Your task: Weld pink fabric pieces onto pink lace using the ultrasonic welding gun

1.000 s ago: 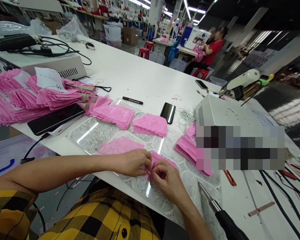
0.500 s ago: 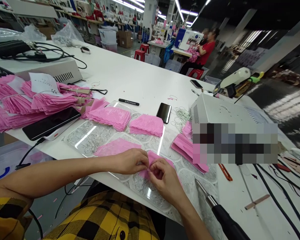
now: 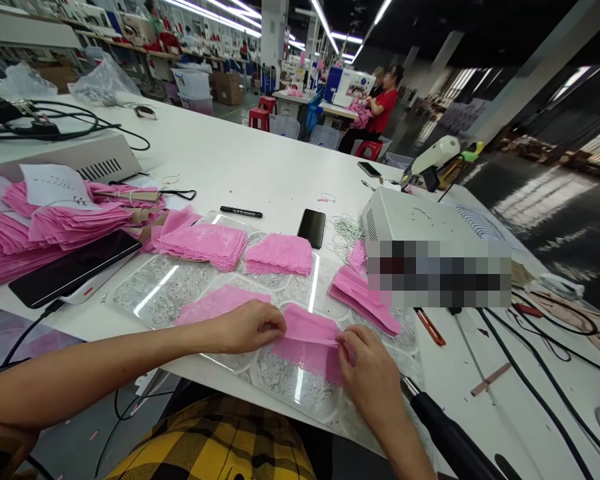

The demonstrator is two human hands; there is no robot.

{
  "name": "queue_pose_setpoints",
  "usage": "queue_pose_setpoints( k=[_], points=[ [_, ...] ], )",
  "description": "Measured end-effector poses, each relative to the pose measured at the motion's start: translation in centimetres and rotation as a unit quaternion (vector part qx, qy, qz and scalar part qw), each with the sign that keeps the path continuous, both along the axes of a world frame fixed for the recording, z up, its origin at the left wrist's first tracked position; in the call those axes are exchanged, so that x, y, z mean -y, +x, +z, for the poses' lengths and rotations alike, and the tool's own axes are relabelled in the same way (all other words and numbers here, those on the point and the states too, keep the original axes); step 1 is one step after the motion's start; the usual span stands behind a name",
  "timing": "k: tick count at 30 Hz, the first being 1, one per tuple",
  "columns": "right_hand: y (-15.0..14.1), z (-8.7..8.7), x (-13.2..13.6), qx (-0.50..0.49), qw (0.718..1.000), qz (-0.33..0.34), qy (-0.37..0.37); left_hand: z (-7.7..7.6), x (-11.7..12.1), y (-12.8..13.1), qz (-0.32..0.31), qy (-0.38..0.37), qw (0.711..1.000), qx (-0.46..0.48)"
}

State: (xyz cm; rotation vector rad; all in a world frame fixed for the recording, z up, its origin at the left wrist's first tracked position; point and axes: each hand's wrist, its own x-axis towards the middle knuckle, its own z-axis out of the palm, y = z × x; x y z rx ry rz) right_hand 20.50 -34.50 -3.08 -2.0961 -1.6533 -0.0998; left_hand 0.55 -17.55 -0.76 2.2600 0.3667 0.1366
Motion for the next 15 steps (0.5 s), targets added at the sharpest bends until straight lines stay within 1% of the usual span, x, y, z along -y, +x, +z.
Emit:
queue_pose_setpoints(
  k=[4,6,8,11,13,15],
  points=[
    [-0.6,1.2,-2.0,-0.014,0.998,0.005,0.059,0.2,-0.1,0.0,0.019,-0.075,0.997,0.006],
    [-1.5,2.1,-3.6,-0.023,0.996,0.034,0.073,0.3,-0.5,-0.1,0.041,-0.13,0.991,0.012],
    [-2.7,2.9,-5.4,-0.033,0.994,0.079,0.069,0.3,-1.0,-0.4,0.074,-0.194,0.978,0.021],
    [-5.3,3.8,-8.1,-0.043,0.985,0.159,0.057,0.4,-1.9,-1.3,0.127,-0.311,0.941,0.033],
    [-7.4,4.1,-9.8,-0.05,0.974,0.217,0.053,0.4,-2.6,-2.3,0.159,-0.39,0.906,0.039],
    [-9.6,4.2,-11.4,-0.072,0.956,0.279,0.046,0.4,-3.2,-3.4,0.185,-0.453,0.871,0.04]
  ],
)
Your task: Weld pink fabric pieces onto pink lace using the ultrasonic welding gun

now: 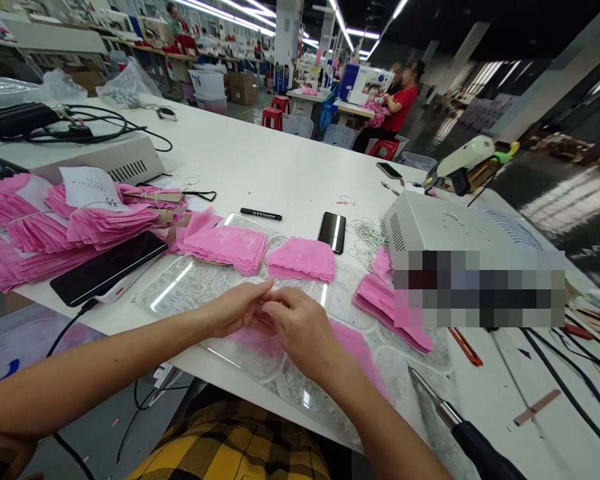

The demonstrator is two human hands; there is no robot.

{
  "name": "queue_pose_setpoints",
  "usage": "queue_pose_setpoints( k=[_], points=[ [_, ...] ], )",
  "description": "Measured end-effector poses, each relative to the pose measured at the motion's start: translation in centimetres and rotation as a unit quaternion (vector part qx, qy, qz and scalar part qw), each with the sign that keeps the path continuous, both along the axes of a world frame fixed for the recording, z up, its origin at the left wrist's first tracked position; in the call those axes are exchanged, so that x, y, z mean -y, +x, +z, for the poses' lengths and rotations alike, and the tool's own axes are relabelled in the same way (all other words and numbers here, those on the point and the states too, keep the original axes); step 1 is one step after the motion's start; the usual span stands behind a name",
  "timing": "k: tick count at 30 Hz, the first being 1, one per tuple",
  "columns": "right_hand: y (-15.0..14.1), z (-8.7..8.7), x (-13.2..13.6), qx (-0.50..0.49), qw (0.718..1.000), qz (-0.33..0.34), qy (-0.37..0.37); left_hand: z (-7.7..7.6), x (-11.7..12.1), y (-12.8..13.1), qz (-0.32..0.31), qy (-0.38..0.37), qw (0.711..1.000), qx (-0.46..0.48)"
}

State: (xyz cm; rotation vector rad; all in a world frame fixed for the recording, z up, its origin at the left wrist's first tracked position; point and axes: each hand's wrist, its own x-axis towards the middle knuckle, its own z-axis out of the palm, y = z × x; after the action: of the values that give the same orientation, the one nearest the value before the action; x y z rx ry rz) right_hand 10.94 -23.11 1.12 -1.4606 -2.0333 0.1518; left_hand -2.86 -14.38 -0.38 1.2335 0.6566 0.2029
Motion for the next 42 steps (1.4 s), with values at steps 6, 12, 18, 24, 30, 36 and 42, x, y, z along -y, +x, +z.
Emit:
queue_pose_setpoints(
  k=[6,12,18,24,30,36,42],
  points=[
    [-2.4,0.6,-2.2,-0.091,0.988,0.115,-0.053,-0.1,-1.2,-3.2,0.06,-0.105,0.993,-0.011],
    [2.2,-1.1,0.1,-0.088,0.971,-0.107,-0.194,-0.9,-1.1,-4.2,0.089,-0.087,0.991,-0.052],
    [3.1,-2.9,1.6,-0.062,0.942,-0.192,-0.268,-0.9,-0.9,-4.0,0.093,-0.05,0.992,-0.074],
    [2.2,-2.0,0.7,-0.02,0.938,-0.189,-0.29,-0.6,-0.8,-4.4,0.079,-0.023,0.993,-0.082],
    [2.1,-1.2,-0.5,0.006,0.941,-0.184,-0.284,-0.7,-1.0,-5.3,0.072,0.071,0.988,-0.118],
    [1.7,-1.1,-2.5,0.035,0.946,-0.161,-0.278,-0.5,-1.4,-6.1,0.054,0.26,0.943,-0.198],
    [1.1,-1.2,-1.6,0.03,0.949,-0.167,-0.265,-1.2,-1.6,-7.0,0.031,0.466,0.859,-0.209]
  ],
)
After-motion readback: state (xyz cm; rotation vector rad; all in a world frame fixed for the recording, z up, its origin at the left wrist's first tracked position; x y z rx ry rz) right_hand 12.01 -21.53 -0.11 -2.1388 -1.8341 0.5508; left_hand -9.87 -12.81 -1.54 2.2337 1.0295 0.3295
